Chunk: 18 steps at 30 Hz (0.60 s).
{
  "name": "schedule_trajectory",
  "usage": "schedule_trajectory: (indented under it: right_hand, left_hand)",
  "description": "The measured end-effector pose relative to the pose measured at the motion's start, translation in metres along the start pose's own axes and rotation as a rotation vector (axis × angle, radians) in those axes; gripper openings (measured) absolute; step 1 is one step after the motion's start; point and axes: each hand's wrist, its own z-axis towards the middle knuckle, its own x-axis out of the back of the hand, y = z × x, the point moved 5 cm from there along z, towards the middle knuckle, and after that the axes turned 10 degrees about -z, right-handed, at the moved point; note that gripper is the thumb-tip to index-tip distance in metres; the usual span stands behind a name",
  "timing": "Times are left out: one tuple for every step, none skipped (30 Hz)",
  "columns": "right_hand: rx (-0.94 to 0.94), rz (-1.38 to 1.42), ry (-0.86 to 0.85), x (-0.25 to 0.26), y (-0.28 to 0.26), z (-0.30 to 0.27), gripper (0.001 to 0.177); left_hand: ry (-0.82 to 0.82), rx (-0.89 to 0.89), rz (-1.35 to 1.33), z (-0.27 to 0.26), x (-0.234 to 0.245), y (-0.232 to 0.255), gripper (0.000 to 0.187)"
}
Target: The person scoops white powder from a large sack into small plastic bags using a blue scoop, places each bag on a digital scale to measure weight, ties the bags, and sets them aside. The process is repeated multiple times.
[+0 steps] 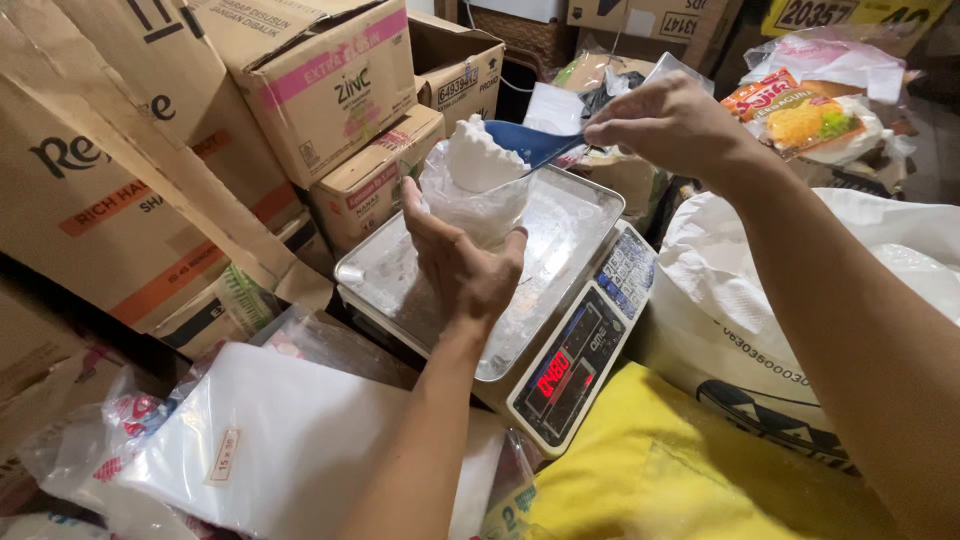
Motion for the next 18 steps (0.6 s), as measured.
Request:
schedule_trajectory:
  right_hand:
    - [0.085, -0.029, 0.017, 0.002, -0.005, 0.004, 0.037]
    - [0.170, -0.058, 0.034, 0.004, -0.011, 0.007, 0.033]
    - [0.255, -0.087, 0.051, 0.004, -0.015, 0.009, 0.029]
    - [0.275, -0.136, 0.087, 0.006, -0.017, 0.011, 0.028]
    - [0.297, -0.185, 0.121, 0.008, -0.018, 0.012, 0.026]
    - [0.318, -0.234, 0.156, 0.010, -0.020, 0.013, 0.025]
    - [0.360, -0.270, 0.162, 0.010, -0.022, 0.015, 0.025]
    - [0.402, -0.305, 0.168, 0.011, -0.025, 0.016, 0.025]
    - [0.442, -0.340, 0.175, 0.010, -0.027, 0.016, 0.025]
    - [0.434, -0.365, 0.167, 0.010, -0.027, 0.018, 0.025]
    - [0.425, -0.390, 0.159, 0.009, -0.027, 0.020, 0.026]
    - [0.415, -0.416, 0.150, 0.008, -0.027, 0.021, 0.026]
    - [0.461, -0.442, 0.184, 0.007, -0.028, 0.018, 0.024]
    - [0.508, -0.468, 0.218, 0.006, -0.029, 0.013, 0.023]
    - [0.555, -0.494, 0.251, 0.006, -0.031, 0.009, 0.021]
    - [0.621, -0.503, 0.290, 0.006, -0.035, 0.006, 0.020]
    - [0.686, -0.513, 0.329, 0.004, -0.039, 0.003, 0.019]
    - [0.750, -0.523, 0.368, 0.004, -0.043, -0.001, 0.019]
  left_hand:
    - [-0.007, 0.007, 0.005, 0.001, 0.000, 0.000, 0.120]
    - [-0.013, 0.014, 0.010, 0.002, -0.001, 0.000, 0.122]
    - [-0.020, 0.021, 0.015, 0.003, -0.002, -0.001, 0.124]
    - [-0.023, 0.008, 0.021, 0.005, -0.002, -0.001, 0.125]
    - [-0.025, -0.003, 0.028, 0.007, -0.003, -0.001, 0.126]
    - [-0.026, -0.015, 0.035, 0.009, -0.003, -0.002, 0.127]
    - [-0.016, -0.031, 0.026, 0.013, -0.003, -0.002, 0.128]
    - [-0.006, -0.048, 0.016, 0.017, -0.002, -0.003, 0.129]
    - [0.002, -0.065, 0.008, 0.019, -0.001, -0.004, 0.131]
    - [-0.002, -0.066, -0.013, 0.021, -0.002, -0.005, 0.130]
    - [-0.008, -0.066, -0.035, 0.022, -0.002, -0.007, 0.129]
    - [-0.013, -0.066, -0.057, 0.023, -0.003, -0.008, 0.129]
    - [-0.007, -0.090, -0.069, 0.025, -0.003, -0.007, 0.128]
    - [-0.001, -0.114, -0.081, 0.026, -0.003, -0.007, 0.127]
    - [0.006, -0.138, -0.092, 0.028, -0.003, -0.006, 0.125]
    - [-0.001, -0.132, -0.118, 0.032, -0.004, -0.007, 0.124]
    - [-0.009, -0.125, -0.145, 0.035, -0.006, -0.007, 0.123]
    - [-0.017, -0.117, -0.172, 0.038, -0.008, -0.008, 0.122]
